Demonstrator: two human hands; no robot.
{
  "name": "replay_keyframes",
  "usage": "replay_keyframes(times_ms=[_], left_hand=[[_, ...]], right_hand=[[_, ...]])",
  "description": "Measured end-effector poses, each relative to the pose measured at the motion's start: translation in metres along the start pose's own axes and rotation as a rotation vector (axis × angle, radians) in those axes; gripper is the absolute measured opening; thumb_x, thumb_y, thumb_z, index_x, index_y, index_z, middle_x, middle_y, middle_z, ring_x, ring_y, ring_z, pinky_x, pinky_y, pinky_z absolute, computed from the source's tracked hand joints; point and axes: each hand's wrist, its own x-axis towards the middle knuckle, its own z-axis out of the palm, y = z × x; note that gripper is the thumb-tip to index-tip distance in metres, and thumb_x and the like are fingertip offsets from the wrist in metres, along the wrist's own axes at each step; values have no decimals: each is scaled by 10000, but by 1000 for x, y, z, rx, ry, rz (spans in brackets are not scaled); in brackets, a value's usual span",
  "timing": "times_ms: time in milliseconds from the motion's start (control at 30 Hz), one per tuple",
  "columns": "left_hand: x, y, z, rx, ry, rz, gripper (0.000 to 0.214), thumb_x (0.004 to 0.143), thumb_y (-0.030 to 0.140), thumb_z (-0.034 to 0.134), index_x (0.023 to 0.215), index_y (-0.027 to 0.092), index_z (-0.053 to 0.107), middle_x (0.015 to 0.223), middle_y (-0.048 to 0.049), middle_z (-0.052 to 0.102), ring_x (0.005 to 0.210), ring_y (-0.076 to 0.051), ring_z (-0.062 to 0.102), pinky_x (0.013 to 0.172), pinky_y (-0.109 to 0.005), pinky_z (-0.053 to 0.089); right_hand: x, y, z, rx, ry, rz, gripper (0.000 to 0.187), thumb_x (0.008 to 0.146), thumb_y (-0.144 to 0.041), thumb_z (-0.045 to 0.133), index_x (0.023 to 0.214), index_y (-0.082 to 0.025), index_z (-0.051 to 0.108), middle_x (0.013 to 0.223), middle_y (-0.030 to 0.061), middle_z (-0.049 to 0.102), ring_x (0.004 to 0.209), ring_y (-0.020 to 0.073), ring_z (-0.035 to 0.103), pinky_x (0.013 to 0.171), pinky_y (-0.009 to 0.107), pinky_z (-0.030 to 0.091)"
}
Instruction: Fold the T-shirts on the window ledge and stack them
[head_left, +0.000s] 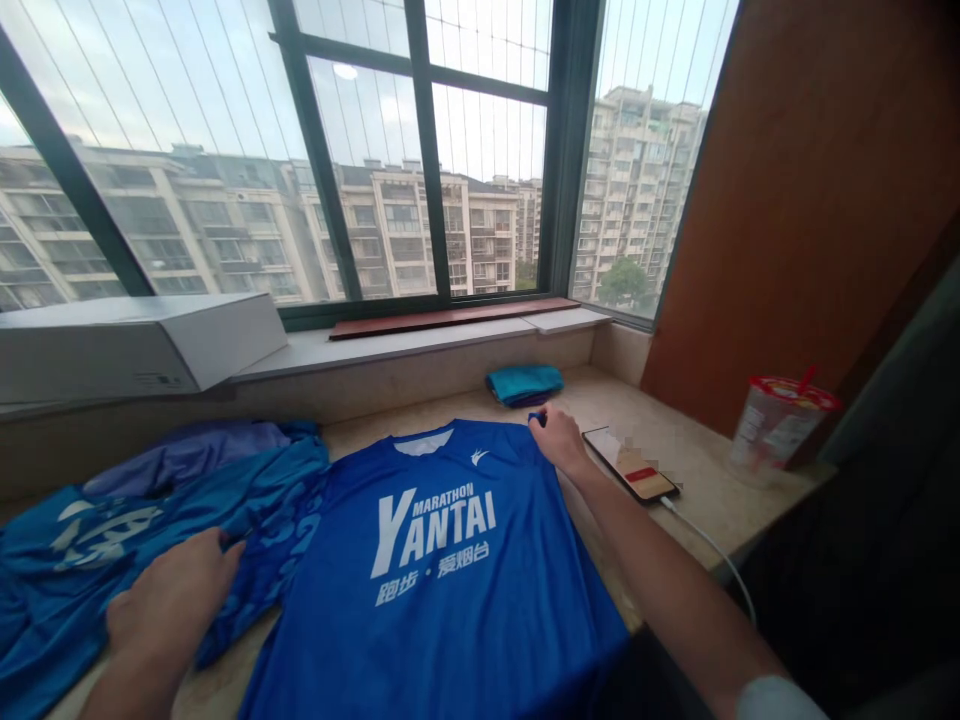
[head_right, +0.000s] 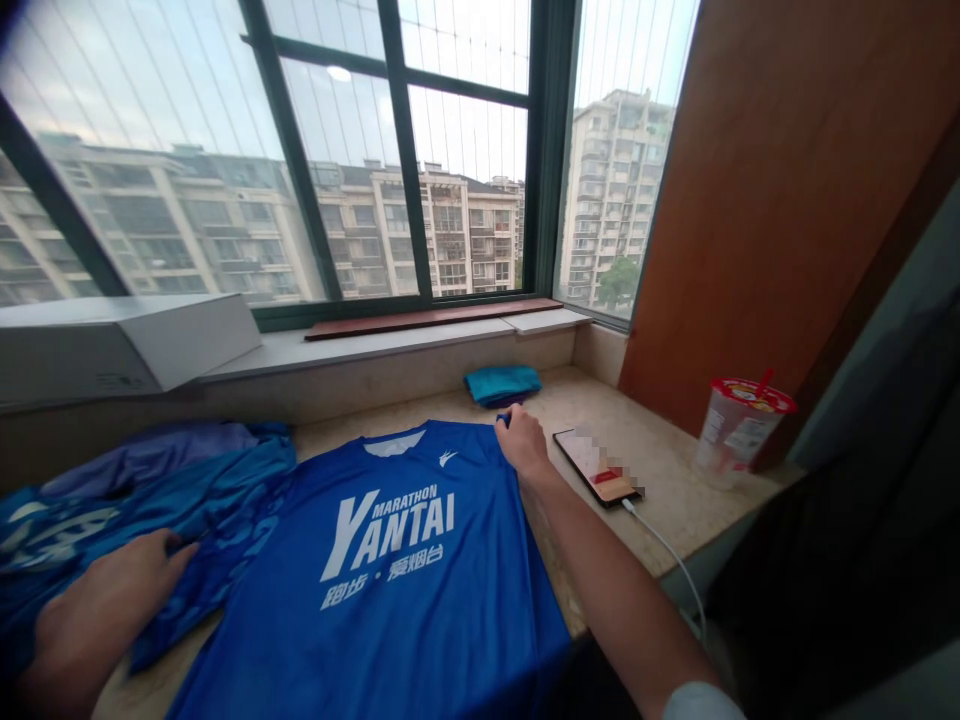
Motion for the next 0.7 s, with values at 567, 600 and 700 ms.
replay_keyframes(times_ms=[567,600,700], left_hand=[[-22,5,-2,91,-86,119,272,948,299,453,953,168,692,1168,-207,713,1096,-396,667,850,-492,519],[-24,6,-3,83,-71,125,265,947,292,451,943,172,687,1157,-204,716,1091,-395,670,845,-491,520],[-31,13,-10,64,-33,120,254,955,298,438,945,181,663,1147,-192,718,1092,-383,675,838,-460,522]], right_hand=[[-36,-21,42,126,-517,-690,617,985,-555,506,1475,-181,553,1579,140,459,1474,306,398,1222,440,308],[-38,-23,43,83,-534,-684,645,987,-580,487,1503,-194,520,1614,128,407,1503,296,349,1236,426,274],[-43,-29,46,-36,-583,-638,721,1010,-634,375,1591,-208,363,1684,112,247,1562,275,199,1263,421,170]])
